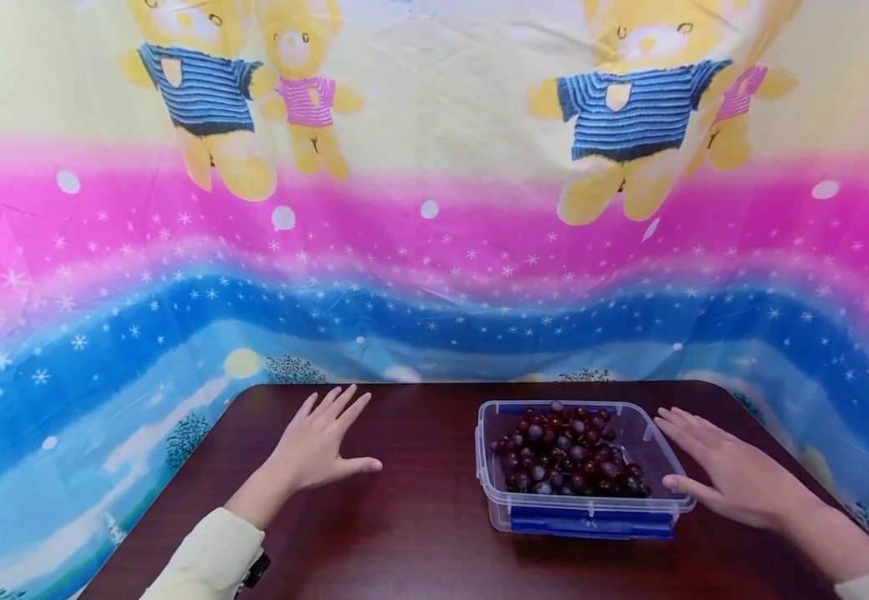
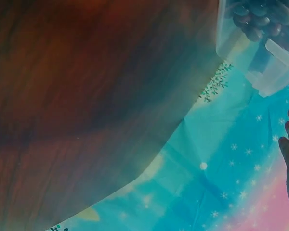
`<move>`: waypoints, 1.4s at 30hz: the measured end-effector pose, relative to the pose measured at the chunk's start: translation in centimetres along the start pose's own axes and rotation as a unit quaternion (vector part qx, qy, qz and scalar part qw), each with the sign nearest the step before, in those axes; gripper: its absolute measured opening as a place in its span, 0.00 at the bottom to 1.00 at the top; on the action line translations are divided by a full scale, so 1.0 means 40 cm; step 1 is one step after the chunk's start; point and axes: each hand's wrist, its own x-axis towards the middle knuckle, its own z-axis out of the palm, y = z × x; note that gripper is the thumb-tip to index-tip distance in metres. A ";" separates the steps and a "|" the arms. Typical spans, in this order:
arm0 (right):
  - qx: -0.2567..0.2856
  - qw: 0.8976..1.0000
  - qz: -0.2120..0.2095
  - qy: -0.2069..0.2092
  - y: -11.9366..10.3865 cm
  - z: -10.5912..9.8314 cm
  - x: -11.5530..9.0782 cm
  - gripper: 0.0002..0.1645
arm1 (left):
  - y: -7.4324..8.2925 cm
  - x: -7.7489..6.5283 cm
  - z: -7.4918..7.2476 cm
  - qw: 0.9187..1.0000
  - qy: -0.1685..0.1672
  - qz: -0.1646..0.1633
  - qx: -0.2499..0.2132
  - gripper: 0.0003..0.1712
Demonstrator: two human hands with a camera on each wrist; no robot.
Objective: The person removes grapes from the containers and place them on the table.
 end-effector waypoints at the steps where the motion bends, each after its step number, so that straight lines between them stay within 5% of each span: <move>1: 0.001 1.000 -0.001 -0.001 -0.001 0.002 -0.002 0.49 | 0.003 0.000 0.001 1.000 0.002 0.004 -0.002 0.58; 21: 0.019 1.000 -0.003 -0.004 -0.019 0.026 -0.032 0.37 | 0.075 0.032 0.016 0.993 0.067 0.093 -0.031 0.55; 42: -0.002 0.998 -0.055 0.025 -0.006 0.052 -0.038 0.38 | 0.192 0.091 0.030 0.987 0.052 0.147 -0.044 0.53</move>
